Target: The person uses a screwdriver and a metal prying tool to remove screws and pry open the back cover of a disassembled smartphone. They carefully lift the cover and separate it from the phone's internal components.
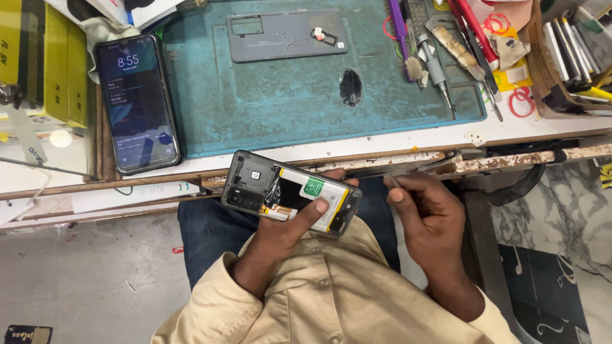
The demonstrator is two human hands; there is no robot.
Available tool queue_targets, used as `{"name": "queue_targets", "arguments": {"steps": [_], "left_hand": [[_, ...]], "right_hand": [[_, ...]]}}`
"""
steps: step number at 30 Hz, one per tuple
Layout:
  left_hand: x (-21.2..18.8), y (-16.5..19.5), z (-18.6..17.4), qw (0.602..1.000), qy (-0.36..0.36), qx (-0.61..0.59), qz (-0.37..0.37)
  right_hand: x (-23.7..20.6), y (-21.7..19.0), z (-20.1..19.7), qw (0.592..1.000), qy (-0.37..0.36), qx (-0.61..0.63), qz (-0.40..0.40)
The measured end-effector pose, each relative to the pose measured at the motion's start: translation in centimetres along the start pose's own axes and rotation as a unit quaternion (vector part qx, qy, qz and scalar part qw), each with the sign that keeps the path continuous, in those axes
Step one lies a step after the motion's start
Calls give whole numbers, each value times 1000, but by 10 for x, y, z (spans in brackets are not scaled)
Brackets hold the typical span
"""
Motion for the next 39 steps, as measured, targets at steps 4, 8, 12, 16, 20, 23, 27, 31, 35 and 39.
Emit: {"name": "queue_targets", "arguments": {"steps": [4, 8, 12, 16, 20, 23, 27, 31, 35, 39], "left_hand": [[-1, 3, 0, 1000, 4, -16, -6], [-2, 9, 1, 998, -4, -68, 1], [-21, 11, 4, 991, -6, -111, -68], [-40, 9, 7, 989, -13, -104, -105], [-46, 7, 12, 986, -26, -123, -112], [-49, 7, 17, 983, -39, -138, -111], [-54, 10, 23, 981, -69, -151, -96], [-57, 8, 21, 986, -64, -99, -119], [-60, 7, 19, 987, -71, -77, -118], [-63, 3, 20, 986, -78, -68, -130]], "right_hand": [[2, -19, -8, 963, -107, -231, -92], [6, -35, -8, 911, -172, -352, -128], [-1, -46, -8, 888, -234, -365, -155], [-13, -42, -6, 879, -287, -349, -153], [-19, -35, -3, 869, -311, -347, -165], [-26, -36, -3, 865, -309, -357, -171], [-41, -37, -3, 858, -296, -377, -185], [-54, -28, 1, 882, -246, -355, -189], [-64, -21, 1, 931, -189, -285, -124], [-62, -20, -8, 955, -146, -252, -50]]}}
Point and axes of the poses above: each hand's wrist, its own x-axis towards the middle knuckle, its own z-axis out of the palm, y = z × x, the point moved 3 cm from there along x, towards the middle knuckle, and after that the axes turned 12 degrees about -y, right-handed, at the moved point
